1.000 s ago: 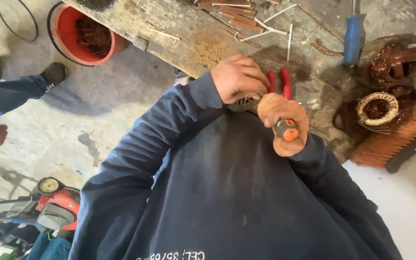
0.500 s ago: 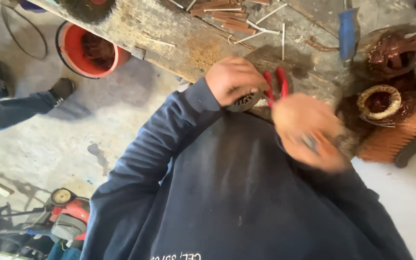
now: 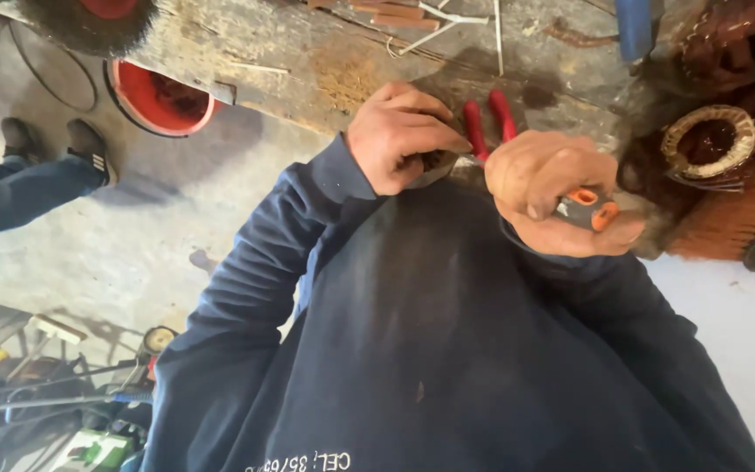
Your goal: Dismantling an electric motor stator to remove copper windings using a screwdriver and pliers.
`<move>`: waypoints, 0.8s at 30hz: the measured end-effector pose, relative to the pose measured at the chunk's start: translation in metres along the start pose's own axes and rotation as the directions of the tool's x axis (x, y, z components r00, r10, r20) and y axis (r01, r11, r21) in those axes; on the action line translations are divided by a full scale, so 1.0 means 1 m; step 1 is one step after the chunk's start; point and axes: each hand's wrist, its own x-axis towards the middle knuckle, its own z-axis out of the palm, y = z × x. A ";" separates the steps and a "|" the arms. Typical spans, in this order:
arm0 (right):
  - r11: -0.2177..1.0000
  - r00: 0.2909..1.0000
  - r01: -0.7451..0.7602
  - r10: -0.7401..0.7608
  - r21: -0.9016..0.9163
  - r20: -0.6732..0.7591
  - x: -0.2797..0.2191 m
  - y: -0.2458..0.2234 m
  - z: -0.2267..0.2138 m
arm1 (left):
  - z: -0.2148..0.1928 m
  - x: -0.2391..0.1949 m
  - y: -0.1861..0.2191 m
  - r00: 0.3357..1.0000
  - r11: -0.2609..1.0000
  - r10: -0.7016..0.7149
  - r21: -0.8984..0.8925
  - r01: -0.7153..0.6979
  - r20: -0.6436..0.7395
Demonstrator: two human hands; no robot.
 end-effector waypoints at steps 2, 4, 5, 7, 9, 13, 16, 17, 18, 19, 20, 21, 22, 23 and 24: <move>1.000 1.000 -0.020 0.020 0.017 -0.023 0.003 -0.002 0.000 | -0.002 0.003 -0.001 0.999 0.998 0.034 0.045 -0.035 0.011; 0.999 0.999 -0.040 0.040 -0.002 -0.005 0.009 -0.010 0.001 | -0.002 0.003 -0.001 0.999 0.999 0.028 0.038 -0.029 0.015; 0.998 0.998 -0.063 0.063 -0.020 0.015 0.011 -0.013 0.002 | -0.001 0.002 -0.001 1.000 0.999 0.019 0.032 -0.019 0.016; 0.986 0.978 -0.126 0.141 -0.106 0.151 0.023 -0.022 0.005 | -0.001 0.002 -0.003 1.000 1.000 0.021 0.023 -0.021 0.014; 0.963 0.933 -0.180 0.232 -0.199 0.276 0.026 -0.024 0.011 | -0.001 0.001 -0.004 1.000 1.000 0.020 0.011 -0.020 0.010; 0.988 0.978 -0.113 0.129 -0.104 0.166 0.031 -0.025 0.024 | -0.001 0.001 -0.003 1.000 0.999 0.028 0.023 -0.028 -0.007; 0.972 0.950 -0.120 0.172 -0.201 0.262 0.037 -0.024 0.021 | -0.003 -0.001 -0.003 1.000 1.000 0.017 0.001 -0.017 -0.016; 0.941 0.912 -0.084 0.205 -0.328 0.355 0.037 -0.023 0.017 | -0.002 0.000 -0.003 0.999 0.999 0.033 -0.022 -0.033 -0.024; 0.941 0.910 -0.089 0.210 -0.326 0.357 0.033 -0.017 0.016 | 0.000 -0.002 -0.005 0.999 0.999 0.028 -0.024 -0.028 -0.028; 0.961 0.936 -0.078 0.163 -0.267 0.312 0.030 -0.011 0.014 | 0.000 -0.003 -0.008 0.998 0.999 0.041 -0.026 -0.042 -0.038; 0.976 0.958 -0.064 0.118 -0.207 0.263 0.027 -0.005 0.012 | 0.001 -0.003 -0.011 0.997 0.998 0.055 -0.028 -0.056 -0.049; 0.977 0.956 -0.066 0.120 -0.203 0.267 0.024 -0.001 0.013 | 0.002 -0.004 -0.011 0.997 0.998 0.050 -0.026 -0.052 -0.052; 0.988 0.974 -0.049 0.079 -0.144 0.210 0.020 0.001 0.014 | 0.003 -0.005 -0.011 0.997 0.998 0.054 -0.031 -0.056 -0.054; 0.996 0.988 -0.024 0.038 -0.090 0.152 0.019 0.004 0.014 | 0.003 -0.004 -0.012 0.996 0.997 0.064 -0.034 -0.066 -0.056; 0.996 0.987 -0.023 0.037 -0.089 0.158 0.016 0.005 0.011 | 0.002 -0.003 -0.012 0.996 0.997 0.065 -0.030 -0.067 -0.060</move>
